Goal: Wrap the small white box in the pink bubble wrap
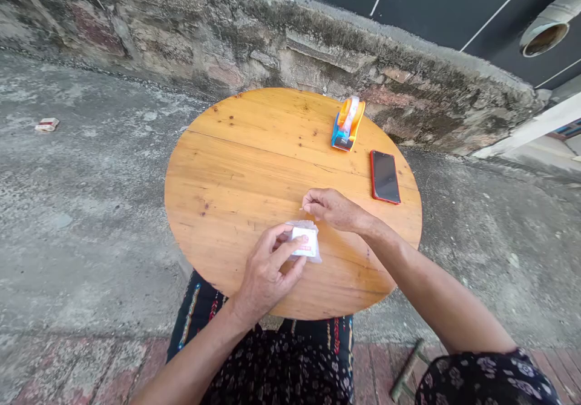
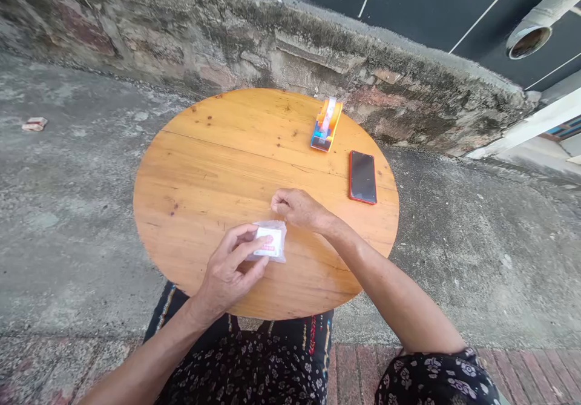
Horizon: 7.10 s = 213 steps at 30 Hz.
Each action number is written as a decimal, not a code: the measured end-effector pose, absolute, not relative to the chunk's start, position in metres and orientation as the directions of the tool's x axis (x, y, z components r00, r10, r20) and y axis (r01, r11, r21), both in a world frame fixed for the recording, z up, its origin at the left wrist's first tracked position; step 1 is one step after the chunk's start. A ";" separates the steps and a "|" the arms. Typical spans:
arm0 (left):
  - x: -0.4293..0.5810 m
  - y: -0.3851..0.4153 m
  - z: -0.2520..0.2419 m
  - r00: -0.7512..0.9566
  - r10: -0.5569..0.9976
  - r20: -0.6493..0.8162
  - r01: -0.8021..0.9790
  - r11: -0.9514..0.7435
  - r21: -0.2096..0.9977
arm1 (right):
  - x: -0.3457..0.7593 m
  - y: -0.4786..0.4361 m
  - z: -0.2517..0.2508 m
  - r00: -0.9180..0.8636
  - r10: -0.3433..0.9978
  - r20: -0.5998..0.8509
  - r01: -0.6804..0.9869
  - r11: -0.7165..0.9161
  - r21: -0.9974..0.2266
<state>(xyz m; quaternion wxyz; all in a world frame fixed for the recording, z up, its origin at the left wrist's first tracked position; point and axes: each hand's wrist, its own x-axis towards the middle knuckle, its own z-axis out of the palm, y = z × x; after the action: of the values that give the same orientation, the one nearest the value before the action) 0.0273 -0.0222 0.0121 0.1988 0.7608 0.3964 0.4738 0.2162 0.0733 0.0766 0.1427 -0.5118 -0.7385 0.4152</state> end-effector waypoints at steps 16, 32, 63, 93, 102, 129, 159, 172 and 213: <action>0.029 -0.020 0.011 0.237 0.789 0.567 0.410 -0.610 0.678 | 0.204 0.038 0.096 -0.452 0.872 -0.186 0.766 0.273 -0.582; 0.029 -0.020 0.012 0.238 0.791 0.564 0.425 -0.607 0.672 | 0.202 0.004 0.077 -0.596 0.769 0.230 0.785 0.618 -0.035; 0.023 -0.054 0.016 0.287 0.739 0.609 0.507 -0.657 0.558 | 0.214 -0.075 0.018 -0.331 0.825 0.457 0.720 0.535 -0.443; 0.031 -0.039 0.027 0.259 0.784 0.565 0.495 -0.610 0.619 | 0.234 -0.035 0.044 -0.440 0.853 0.282 0.645 0.519 -0.561; 0.027 -0.047 0.025 0.320 0.726 0.609 0.514 -0.673 0.532 | 0.232 -0.039 0.035 -0.433 0.871 0.234 0.623 0.476 -0.620; 0.024 -0.056 0.018 0.349 0.693 0.631 0.560 -0.694 0.453 | 0.227 -0.051 0.024 -0.398 0.834 0.383 0.539 0.550 -0.638; 0.036 0.050 0.035 0.524 0.824 0.214 0.311 -0.419 0.853 | 0.253 0.012 0.037 -0.220 0.959 0.178 0.455 0.262 -0.851; 0.038 0.053 0.019 0.532 0.822 0.204 0.213 -0.364 0.907 | 0.249 0.009 0.036 -0.294 0.925 0.241 0.545 0.370 -0.753; 0.035 0.052 0.029 0.553 0.744 0.376 0.288 -0.594 0.751 | 0.254 0.010 0.034 -0.312 0.857 0.411 0.717 0.496 -0.490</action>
<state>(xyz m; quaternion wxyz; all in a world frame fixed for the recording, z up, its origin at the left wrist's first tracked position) 0.0350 0.0523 0.0288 0.3224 0.8200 0.3145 0.3533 0.2536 0.0104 0.0336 0.3220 -0.4903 -0.8026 0.1084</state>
